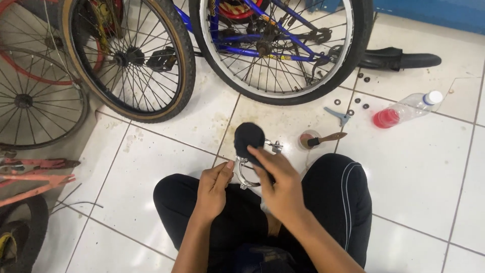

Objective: Cleaning and polishing a bicycle brake caliper using a cloth and a brush with cleaning solution.

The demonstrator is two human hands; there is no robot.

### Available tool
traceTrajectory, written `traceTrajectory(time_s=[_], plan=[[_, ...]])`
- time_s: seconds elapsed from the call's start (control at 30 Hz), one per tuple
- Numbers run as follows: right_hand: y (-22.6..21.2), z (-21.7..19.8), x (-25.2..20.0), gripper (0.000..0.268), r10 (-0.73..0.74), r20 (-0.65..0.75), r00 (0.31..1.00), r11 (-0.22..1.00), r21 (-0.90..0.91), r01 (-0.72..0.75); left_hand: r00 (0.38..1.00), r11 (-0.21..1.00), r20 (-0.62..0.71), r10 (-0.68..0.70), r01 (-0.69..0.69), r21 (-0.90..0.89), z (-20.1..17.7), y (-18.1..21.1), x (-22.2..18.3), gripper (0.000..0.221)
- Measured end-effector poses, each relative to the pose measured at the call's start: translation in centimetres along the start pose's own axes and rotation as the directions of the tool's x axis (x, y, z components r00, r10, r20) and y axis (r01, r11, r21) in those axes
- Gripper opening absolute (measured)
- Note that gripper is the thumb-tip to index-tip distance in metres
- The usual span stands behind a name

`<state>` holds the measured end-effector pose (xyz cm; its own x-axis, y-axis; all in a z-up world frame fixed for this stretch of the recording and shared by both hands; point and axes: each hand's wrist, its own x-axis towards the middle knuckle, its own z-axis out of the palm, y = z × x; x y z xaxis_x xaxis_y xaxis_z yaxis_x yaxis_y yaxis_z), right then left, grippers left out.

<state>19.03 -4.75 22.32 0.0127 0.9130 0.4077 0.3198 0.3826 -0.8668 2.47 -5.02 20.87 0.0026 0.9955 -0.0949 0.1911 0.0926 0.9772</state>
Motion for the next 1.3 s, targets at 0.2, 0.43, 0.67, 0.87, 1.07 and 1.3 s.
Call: traceTrajectory(time_s=[0.2, 0.43, 0.67, 0.87, 1.07, 1.3], plan=[[1.2, -0.4, -0.7, 0.031, 0.095, -0.039, 0.995, 0.985, 0.151, -0.088, 0.999, 1.0, -0.033, 0.007, -0.008, -0.029, 0.0, -1.2, -0.3, 0.054], [0.1, 0.3, -0.8, 0.036, 0.029, -0.032, 0.999, 1.0, 0.004, -0.029, 1.0, 0.998, -0.008, 0.03, -0.031, -0.046, 1.2, 0.2, -0.3, 0.054], [0.2, -1.2, -0.7, 0.033, 0.402, -0.028, 0.915, 0.889, 0.249, -0.383, 1.0, 0.999, -0.017, 0.019, -0.02, -0.03, 1.3, -0.7, -0.6, 0.054], [1.4, 0.3, -1.4, 0.031, 0.133, -0.116, 0.984, 0.989, 0.087, -0.123, 0.999, 0.999, -0.012, 0.032, -0.032, 0.017, 2.2, -0.6, -0.3, 0.055], [3.1, 0.2, -2.7, 0.029, 0.266, -0.278, 0.923, 0.945, 0.266, -0.193, 0.998, 0.999, -0.062, 0.006, -0.004, 0.04, 1.7, -0.9, -0.7, 0.055], [3.6, 0.5, -2.3, 0.032, 0.057, -0.225, 0.973, 0.998, -0.018, -0.062, 0.993, 0.996, -0.096, 0.07, -0.064, 0.056, 1.9, -1.1, -1.0, 0.056]])
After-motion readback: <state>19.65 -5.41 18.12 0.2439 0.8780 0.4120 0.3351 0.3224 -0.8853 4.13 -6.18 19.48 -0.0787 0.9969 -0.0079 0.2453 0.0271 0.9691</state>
